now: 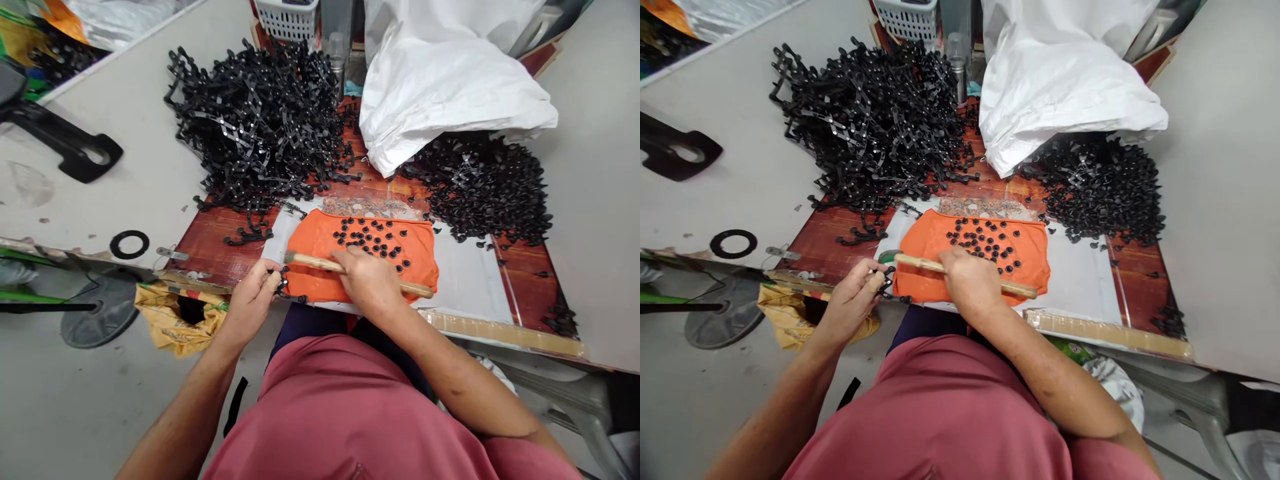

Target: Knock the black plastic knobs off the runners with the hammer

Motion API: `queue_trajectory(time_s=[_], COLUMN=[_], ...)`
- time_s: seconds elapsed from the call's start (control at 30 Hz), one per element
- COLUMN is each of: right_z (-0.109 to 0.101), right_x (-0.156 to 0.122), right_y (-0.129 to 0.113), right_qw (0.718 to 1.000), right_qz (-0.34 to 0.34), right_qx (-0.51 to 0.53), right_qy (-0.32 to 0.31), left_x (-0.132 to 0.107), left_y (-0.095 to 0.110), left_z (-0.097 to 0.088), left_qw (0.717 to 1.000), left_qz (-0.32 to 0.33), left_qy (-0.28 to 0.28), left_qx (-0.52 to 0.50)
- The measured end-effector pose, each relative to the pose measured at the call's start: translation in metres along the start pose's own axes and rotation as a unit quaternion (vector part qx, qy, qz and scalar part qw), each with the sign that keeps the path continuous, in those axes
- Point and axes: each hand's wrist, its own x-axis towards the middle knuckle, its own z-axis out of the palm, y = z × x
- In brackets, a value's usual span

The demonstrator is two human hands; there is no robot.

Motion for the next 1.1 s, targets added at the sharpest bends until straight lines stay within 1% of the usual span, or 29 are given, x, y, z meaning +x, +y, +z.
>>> queue_trajectory(time_s=[0.1, 0.13, 0.17, 0.23, 0.3, 0.4, 0.47, 0.53, 0.67, 0.87, 0.97, 1.1], right_z=[-0.009, -0.011, -0.011, -0.006, 0.007, 0.030, 0.042, 0.048, 0.052, 0.055, 0.050, 0.028], right_x=[-0.029, -0.042, -0.057, -0.086, -0.111, -0.134, -0.139, -0.139, -0.136, -0.137, -0.136, -0.122], right_y=[0.026, 0.036, 0.045, 0.059, 0.067, 0.071, 0.071, 0.070, 0.071, 0.074, 0.076, 0.073], right_qw=[0.989, 0.983, 0.977, 0.971, 0.968, 0.964, 0.961, 0.959, 0.952, 0.950, 0.952, 0.960], right_qz=[0.018, 0.022, 0.031, 0.051, 0.057, 0.055, 0.062, 0.073, 0.084, 0.086, 0.078, 0.036], right_qx=[0.110, 0.149, 0.181, 0.213, 0.236, 0.256, 0.265, 0.273, 0.292, 0.299, 0.294, 0.272], right_qy=[0.100, 0.110, 0.111, 0.098, 0.061, 0.050, 0.046, 0.040, 0.038, 0.024, 0.023, 0.057], left_x=[0.011, 0.015, 0.019, 0.026, 0.031, 0.034, 0.034, 0.034, 0.035, 0.041, 0.040, 0.038], left_y=[0.012, 0.016, 0.019, 0.024, 0.028, 0.031, 0.033, 0.035, 0.036, 0.029, 0.030, 0.036], left_z=[0.010, 0.015, 0.020, 0.029, 0.035, 0.040, 0.042, 0.042, 0.044, 0.046, 0.045, 0.042], left_qw=[0.998, 0.996, 0.995, 0.993, 0.992, 0.991, 0.991, 0.989, 0.988, 0.986, 0.986, 0.982], left_qz=[0.030, 0.036, 0.038, 0.037, 0.035, 0.028, 0.021, 0.019, 0.036, 0.065, 0.065, 0.072], left_qy=[-0.056, -0.076, -0.091, -0.110, -0.117, -0.125, -0.133, -0.143, -0.149, -0.147, -0.143, -0.161], left_qx=[0.006, 0.000, -0.008, -0.020, -0.027, -0.026, -0.024, -0.019, 0.002, 0.038, 0.050, 0.075])
